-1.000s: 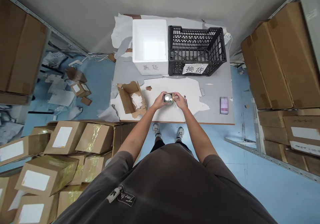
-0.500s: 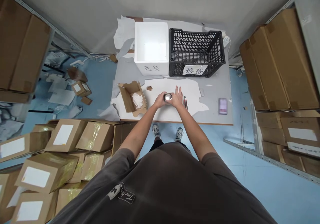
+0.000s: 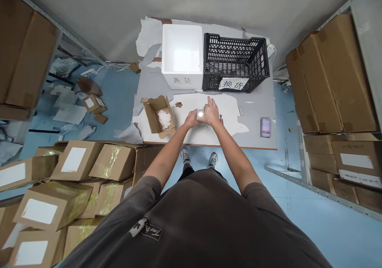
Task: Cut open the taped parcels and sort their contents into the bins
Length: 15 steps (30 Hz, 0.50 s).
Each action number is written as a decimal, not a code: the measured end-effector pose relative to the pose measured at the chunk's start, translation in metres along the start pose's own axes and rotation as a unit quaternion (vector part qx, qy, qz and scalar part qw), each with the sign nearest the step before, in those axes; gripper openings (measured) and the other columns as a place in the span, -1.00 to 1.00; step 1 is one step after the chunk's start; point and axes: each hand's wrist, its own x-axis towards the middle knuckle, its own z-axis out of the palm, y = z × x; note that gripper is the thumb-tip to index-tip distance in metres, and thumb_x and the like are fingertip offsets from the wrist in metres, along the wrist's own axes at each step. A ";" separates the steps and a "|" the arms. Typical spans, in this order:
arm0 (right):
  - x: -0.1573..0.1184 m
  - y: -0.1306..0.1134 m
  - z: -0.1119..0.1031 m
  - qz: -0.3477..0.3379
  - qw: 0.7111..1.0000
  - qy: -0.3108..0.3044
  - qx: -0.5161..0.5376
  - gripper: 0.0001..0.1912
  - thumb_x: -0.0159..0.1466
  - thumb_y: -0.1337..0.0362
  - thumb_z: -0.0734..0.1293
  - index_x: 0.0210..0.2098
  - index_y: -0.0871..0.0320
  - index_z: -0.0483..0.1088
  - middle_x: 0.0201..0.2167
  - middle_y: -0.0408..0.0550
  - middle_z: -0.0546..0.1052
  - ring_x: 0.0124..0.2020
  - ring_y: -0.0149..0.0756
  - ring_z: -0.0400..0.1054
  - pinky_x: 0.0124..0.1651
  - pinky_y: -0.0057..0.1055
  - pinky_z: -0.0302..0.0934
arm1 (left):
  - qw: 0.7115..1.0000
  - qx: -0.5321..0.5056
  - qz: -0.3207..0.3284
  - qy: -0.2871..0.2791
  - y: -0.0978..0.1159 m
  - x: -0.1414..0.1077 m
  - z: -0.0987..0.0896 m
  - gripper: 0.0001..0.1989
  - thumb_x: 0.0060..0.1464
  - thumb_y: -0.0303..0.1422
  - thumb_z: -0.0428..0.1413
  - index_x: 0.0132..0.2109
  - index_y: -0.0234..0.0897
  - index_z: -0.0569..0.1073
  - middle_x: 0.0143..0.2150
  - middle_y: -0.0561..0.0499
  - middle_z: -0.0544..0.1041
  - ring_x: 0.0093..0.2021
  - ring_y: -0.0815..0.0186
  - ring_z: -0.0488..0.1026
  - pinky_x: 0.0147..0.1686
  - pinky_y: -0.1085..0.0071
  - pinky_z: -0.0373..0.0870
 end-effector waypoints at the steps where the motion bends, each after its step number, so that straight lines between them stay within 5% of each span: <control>1: 0.000 -0.002 -0.011 0.002 1.000 0.004 0.015 -0.55 0.07 0.06 0.57 -0.13 0.11 0.48 0.47 0.41 0.40 0.49 0.43 0.22 0.40 0.21 0.25 | 1.000 -0.001 0.001 0.002 0.001 0.000 0.000 -0.20 -0.08 -0.31 0.52 0.31 -0.22 0.48 0.30 -0.19 0.58 0.38 -0.17 0.42 0.29 0.10 0.47; 3: 0.001 -0.004 -0.034 0.018 0.998 0.002 0.055 -0.53 0.03 0.07 0.56 -0.13 0.05 0.42 0.12 0.26 0.64 0.17 0.26 0.48 0.16 0.03 0.40 | 1.000 -0.003 -0.001 0.003 0.002 0.000 0.000 -0.17 -0.08 -0.29 0.53 0.33 -0.25 0.46 0.32 -0.22 0.58 0.40 -0.18 0.41 0.32 0.10 0.45; 6: 0.006 -0.005 -0.071 0.026 0.991 -0.002 0.129 -0.53 -0.01 0.04 0.55 -0.20 0.00 0.35 -0.33 -0.12 0.57 -0.25 -0.08 0.44 -0.14 -0.22 0.33 | 1.000 -0.008 -0.013 -0.009 0.007 -0.001 -0.005 -0.05 -0.10 -0.27 0.54 0.41 -0.26 0.40 0.38 -0.26 0.54 0.47 -0.19 0.35 0.38 0.05 0.41; 11: 0.019 -0.016 -0.127 0.002 0.976 0.009 0.218 -0.54 -0.04 -0.01 0.55 -0.32 0.00 0.29 -0.46 -0.28 0.39 -0.38 -0.29 0.23 -0.28 -0.37 0.13 | 0.999 -0.023 0.026 0.018 0.028 -0.015 -0.036 0.38 -0.33 -0.14 0.65 0.59 -0.24 0.21 0.61 -0.36 0.28 0.64 -0.35 0.08 0.56 -0.24 0.13; 15: 0.026 -0.038 -0.163 -0.009 0.973 0.016 0.229 -0.54 -0.03 -0.02 0.56 -0.35 0.02 0.30 -0.43 -0.24 0.37 -0.35 -0.28 0.23 -0.27 -0.36 0.12 | 0.981 -0.066 0.158 0.086 0.055 -0.037 -0.067 0.25 -0.19 -0.05 0.61 0.57 -0.20 0.26 0.58 -0.34 0.31 0.59 -0.28 0.22 0.57 -0.21 0.15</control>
